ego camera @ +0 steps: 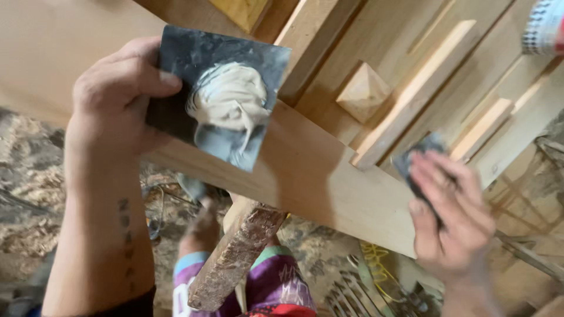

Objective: The person uses a putty knife to apply wood filler to small holes and gaps on a wooden climbing wall. They repeatedly scoop filler from a metal palette and smooth it into the surface of the wood and climbing holds.

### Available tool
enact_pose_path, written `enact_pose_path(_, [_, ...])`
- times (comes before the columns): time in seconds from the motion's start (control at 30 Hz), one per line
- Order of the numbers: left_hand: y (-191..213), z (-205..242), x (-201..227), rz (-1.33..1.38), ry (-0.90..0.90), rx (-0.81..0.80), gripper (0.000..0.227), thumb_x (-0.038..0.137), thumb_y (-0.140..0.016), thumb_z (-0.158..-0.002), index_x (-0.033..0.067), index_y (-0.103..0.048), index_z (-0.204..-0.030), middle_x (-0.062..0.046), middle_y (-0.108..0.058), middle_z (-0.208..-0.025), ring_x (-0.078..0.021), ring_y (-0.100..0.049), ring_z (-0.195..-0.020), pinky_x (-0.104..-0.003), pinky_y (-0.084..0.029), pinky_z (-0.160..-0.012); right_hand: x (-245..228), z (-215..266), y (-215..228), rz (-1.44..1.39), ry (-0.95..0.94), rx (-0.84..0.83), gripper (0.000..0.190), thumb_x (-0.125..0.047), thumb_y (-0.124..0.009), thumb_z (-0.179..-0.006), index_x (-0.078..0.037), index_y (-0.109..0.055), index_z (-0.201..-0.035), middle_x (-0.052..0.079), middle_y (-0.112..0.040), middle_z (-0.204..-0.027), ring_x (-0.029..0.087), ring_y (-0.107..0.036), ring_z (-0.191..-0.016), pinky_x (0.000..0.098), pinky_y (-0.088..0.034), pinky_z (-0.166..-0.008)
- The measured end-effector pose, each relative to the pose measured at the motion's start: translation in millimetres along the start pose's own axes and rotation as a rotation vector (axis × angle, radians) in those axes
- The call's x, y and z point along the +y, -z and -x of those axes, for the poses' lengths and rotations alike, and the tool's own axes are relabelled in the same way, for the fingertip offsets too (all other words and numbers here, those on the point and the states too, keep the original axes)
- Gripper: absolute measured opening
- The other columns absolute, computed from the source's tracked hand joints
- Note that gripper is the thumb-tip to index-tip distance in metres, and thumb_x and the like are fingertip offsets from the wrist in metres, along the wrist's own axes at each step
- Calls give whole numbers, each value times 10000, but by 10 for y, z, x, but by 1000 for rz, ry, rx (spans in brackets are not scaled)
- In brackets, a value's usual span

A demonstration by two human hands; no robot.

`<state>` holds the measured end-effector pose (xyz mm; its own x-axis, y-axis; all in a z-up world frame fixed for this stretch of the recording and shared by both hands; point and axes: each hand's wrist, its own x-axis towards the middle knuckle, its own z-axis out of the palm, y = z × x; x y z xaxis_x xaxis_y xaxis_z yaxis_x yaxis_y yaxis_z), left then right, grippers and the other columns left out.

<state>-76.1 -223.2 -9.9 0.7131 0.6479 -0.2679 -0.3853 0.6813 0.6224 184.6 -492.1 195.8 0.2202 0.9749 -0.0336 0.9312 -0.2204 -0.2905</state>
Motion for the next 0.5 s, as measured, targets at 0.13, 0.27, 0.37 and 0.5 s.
enact_pose_path(0.13, [-54,-214,-6,257,95,-142,386,74,-492,-899,-138,-633,-1190,-228,-675,-1179,-243,-678,-1029,-334,-603,-919,-203,781,-20,-302,-243,146,327,-234,-578,-1062,-17,-666,-1290,194,-679,-1350,318,-672,-1309,423,-563,-1105])
enact_pose_path(0.27, [-265,72,-132,95,-190,-69,428,139,-507,-930,-120,-607,-1256,-167,-640,-1087,-244,-667,-1001,-399,-639,-947,-457,1405,-18,-396,-345,86,413,-185,-603,-995,-5,-629,-1365,194,-667,-1395,334,-631,-1338,416,-485,-1173])
enact_pose_path(0.37, [-475,716,-542,300,-220,-17,525,193,-546,-914,-106,-594,-1343,-194,-680,-1149,-280,-705,-1042,-418,-627,-970,-576,1816,9,-286,-404,-64,410,-80,-641,-920,36,-629,-1313,174,-681,-1355,329,-613,-1321,408,-451,-1106])
enact_pose_path(0.5, [-811,1761,-1224,507,-208,175,554,196,-593,-871,-106,-589,-1335,-210,-683,-1159,-318,-713,-1018,-422,-624,-873,-691,1935,168,-67,-289,-174,444,-57,-701,-836,22,-647,-1270,130,-672,-1340,304,-592,-1295,423,-465,-1069])
